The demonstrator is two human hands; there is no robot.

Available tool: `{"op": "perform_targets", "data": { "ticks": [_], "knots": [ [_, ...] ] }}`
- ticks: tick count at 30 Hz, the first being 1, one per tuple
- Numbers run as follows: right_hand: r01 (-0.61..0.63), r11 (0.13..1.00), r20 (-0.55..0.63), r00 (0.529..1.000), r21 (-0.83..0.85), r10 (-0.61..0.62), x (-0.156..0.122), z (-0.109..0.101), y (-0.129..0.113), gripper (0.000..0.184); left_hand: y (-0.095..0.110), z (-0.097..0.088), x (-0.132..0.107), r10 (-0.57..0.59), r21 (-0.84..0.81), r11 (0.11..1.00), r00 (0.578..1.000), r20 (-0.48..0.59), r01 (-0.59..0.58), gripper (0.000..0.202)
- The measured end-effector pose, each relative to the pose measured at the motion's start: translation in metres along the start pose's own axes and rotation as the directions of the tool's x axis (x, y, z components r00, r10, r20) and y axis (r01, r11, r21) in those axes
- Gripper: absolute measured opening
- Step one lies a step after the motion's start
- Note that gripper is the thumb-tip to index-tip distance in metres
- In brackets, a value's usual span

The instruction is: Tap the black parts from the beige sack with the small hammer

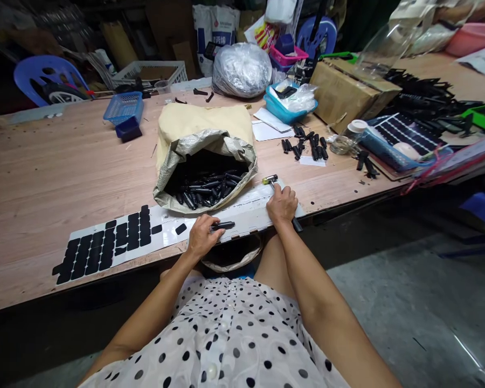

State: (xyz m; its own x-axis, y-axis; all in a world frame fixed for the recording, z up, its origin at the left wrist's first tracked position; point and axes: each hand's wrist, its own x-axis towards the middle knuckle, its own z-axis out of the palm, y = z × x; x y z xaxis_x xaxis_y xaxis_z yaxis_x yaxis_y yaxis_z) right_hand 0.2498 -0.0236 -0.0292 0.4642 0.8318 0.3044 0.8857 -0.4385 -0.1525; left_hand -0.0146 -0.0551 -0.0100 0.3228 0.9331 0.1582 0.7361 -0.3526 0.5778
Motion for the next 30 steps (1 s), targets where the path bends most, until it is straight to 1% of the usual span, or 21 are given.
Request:
{"op": "perform_targets", "data": {
  "ticks": [2,7,12,20,30],
  "knots": [
    [0.002,1.0,0.002,1.0,-0.005,-0.002,0.0,0.0,0.0,0.039,-0.001,0.002,0.004,0.005,0.0,1.0,1.0,0.002,-0.005,0.02],
    [0.009,1.0,-0.005,1.0,0.009,-0.009,-0.001,0.002,0.001,0.038,-0.002,0.005,0.014,-0.009,-0.012,1.0,0.999,0.032,0.01,0.011],
    [0.003,1.0,-0.011,1.0,0.006,-0.003,0.0,0.0,-0.001,0.039,-0.004,0.003,0.015,-0.025,-0.042,0.999,0.998,0.053,0.027,0.011],
    [-0.005,0.999,0.027,1.0,-0.035,0.006,0.001,-0.006,-0.01,0.04,-0.014,0.001,0.013,0.002,-0.072,0.997,1.0,0.001,-0.002,0.007],
    [-0.005,1.0,0.021,1.0,-0.028,0.005,0.0,-0.003,-0.009,0.039,-0.013,0.001,0.011,0.007,-0.078,0.997,1.0,-0.007,-0.008,0.013]
  ]
}}
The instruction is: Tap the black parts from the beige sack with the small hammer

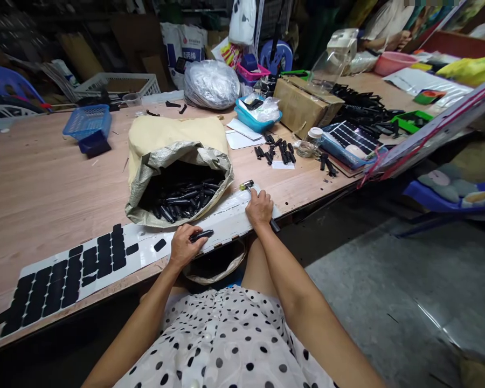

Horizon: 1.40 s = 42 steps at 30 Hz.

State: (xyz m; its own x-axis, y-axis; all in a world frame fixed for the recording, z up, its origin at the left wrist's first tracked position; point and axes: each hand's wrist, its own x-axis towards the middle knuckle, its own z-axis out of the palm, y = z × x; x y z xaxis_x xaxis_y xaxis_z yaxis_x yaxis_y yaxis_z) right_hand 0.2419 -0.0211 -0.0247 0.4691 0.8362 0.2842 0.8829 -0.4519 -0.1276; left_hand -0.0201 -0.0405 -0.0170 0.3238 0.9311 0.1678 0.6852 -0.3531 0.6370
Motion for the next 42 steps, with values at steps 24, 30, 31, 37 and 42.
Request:
{"op": "perform_targets", "data": {
  "ticks": [24,30,31,37,42],
  "knots": [
    [-0.004,1.0,-0.002,1.0,0.005,0.004,-0.001,-0.001,0.003,0.039,0.001,0.001,-0.002,-0.001,0.027,1.0,1.0,0.005,0.001,0.011],
    [-0.057,0.996,-0.027,0.998,0.067,0.059,-0.003,0.001,0.004,0.036,0.003,0.0,0.0,-0.012,0.017,1.0,1.0,0.022,0.012,0.011],
    [-0.064,0.995,-0.019,0.998,0.082,0.065,-0.001,0.001,0.004,0.034,0.004,0.0,0.0,-0.014,0.018,1.0,1.0,0.027,0.014,0.011],
    [-0.124,0.97,0.086,0.99,0.21,0.108,0.012,-0.01,0.016,0.029,0.01,0.0,0.003,-0.045,0.016,0.999,0.997,0.059,0.044,0.01],
    [0.021,0.902,-0.045,0.999,0.432,-0.001,-0.031,-0.039,0.022,0.034,0.011,0.001,0.005,-0.062,0.017,0.998,0.995,0.076,0.061,0.011]
  ]
}}
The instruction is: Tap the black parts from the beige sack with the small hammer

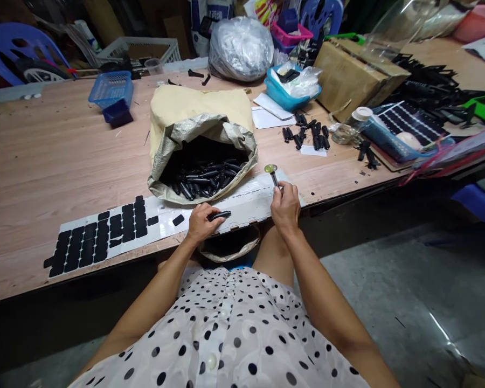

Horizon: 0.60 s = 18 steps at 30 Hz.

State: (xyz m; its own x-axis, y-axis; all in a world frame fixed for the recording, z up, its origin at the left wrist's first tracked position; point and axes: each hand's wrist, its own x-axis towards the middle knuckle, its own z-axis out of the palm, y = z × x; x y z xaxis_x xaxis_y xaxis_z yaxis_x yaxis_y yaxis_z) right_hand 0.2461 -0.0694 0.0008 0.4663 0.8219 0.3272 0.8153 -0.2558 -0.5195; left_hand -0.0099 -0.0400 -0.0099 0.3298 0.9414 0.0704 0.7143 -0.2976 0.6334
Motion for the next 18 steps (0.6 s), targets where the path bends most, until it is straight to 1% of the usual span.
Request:
{"op": "perform_targets", "data": {
  "ticks": [1,4,7,9,12,18],
  "knots": [
    [0.03,0.997,0.018,0.999,0.066,-0.031,-0.016,-0.006,-0.005,0.035,0.0,0.0,0.0,0.001,-0.001,1.0,1.0,0.004,-0.001,0.011],
    [0.077,0.966,0.147,0.982,0.249,-0.116,-0.063,-0.017,-0.025,0.035,-0.001,0.0,0.001,0.001,-0.012,1.0,1.0,0.01,-0.001,0.01],
    [0.105,0.918,0.198,0.961,0.381,-0.192,-0.092,-0.016,-0.042,0.034,-0.002,0.001,0.001,0.003,-0.029,1.0,1.0,0.0,-0.003,0.01],
    [0.127,0.891,0.209,0.949,0.436,-0.238,-0.099,-0.014,-0.049,0.036,-0.003,0.002,0.002,0.016,-0.042,0.999,1.0,-0.017,-0.017,0.01],
    [0.173,0.864,0.211,0.93,0.473,-0.301,-0.1,-0.011,-0.055,0.038,-0.005,0.005,0.003,0.039,-0.058,0.997,0.999,-0.038,-0.041,0.012],
    [0.247,0.862,0.177,0.918,0.443,-0.354,-0.102,-0.007,-0.062,0.04,-0.007,0.009,0.004,0.034,-0.046,0.998,0.998,-0.054,-0.036,0.008]
  ]
}}
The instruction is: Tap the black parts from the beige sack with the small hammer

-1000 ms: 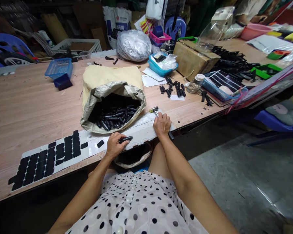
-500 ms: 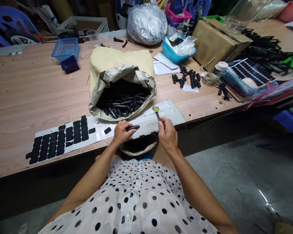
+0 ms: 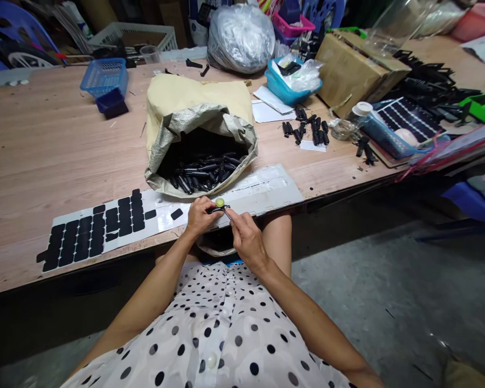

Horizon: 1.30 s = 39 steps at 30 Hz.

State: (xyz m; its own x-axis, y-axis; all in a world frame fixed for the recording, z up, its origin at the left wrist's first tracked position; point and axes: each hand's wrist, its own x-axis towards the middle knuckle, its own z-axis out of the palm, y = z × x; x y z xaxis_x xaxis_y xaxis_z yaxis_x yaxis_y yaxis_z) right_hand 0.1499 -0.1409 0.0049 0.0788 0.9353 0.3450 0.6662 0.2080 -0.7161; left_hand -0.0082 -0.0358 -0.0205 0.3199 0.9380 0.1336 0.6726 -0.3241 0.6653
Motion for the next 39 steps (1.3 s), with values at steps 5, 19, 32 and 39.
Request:
{"op": "perform_targets", "data": {
  "ticks": [5,19,32,39],
  "knots": [
    [0.004,0.999,0.025,1.0,-0.047,-0.002,0.003,0.0,0.007,0.04,0.0,0.002,0.0,0.007,-0.009,1.0,1.0,-0.028,-0.007,0.007],
    [-0.098,0.971,-0.078,0.994,-0.218,0.082,0.025,-0.011,0.02,0.043,-0.009,-0.004,0.0,0.041,0.064,0.997,0.998,-0.042,-0.038,0.005],
    [-0.391,0.591,-0.18,0.906,-0.706,0.384,0.134,-0.032,0.1,0.044,-0.01,-0.004,-0.016,0.306,0.088,0.951,0.943,-0.133,-0.296,0.02],
    [-0.389,0.62,-0.266,0.921,-0.682,0.284,0.126,-0.018,0.118,0.042,-0.011,0.029,-0.088,0.387,-0.02,0.913,0.852,0.354,-0.407,0.03]
  ]
}}
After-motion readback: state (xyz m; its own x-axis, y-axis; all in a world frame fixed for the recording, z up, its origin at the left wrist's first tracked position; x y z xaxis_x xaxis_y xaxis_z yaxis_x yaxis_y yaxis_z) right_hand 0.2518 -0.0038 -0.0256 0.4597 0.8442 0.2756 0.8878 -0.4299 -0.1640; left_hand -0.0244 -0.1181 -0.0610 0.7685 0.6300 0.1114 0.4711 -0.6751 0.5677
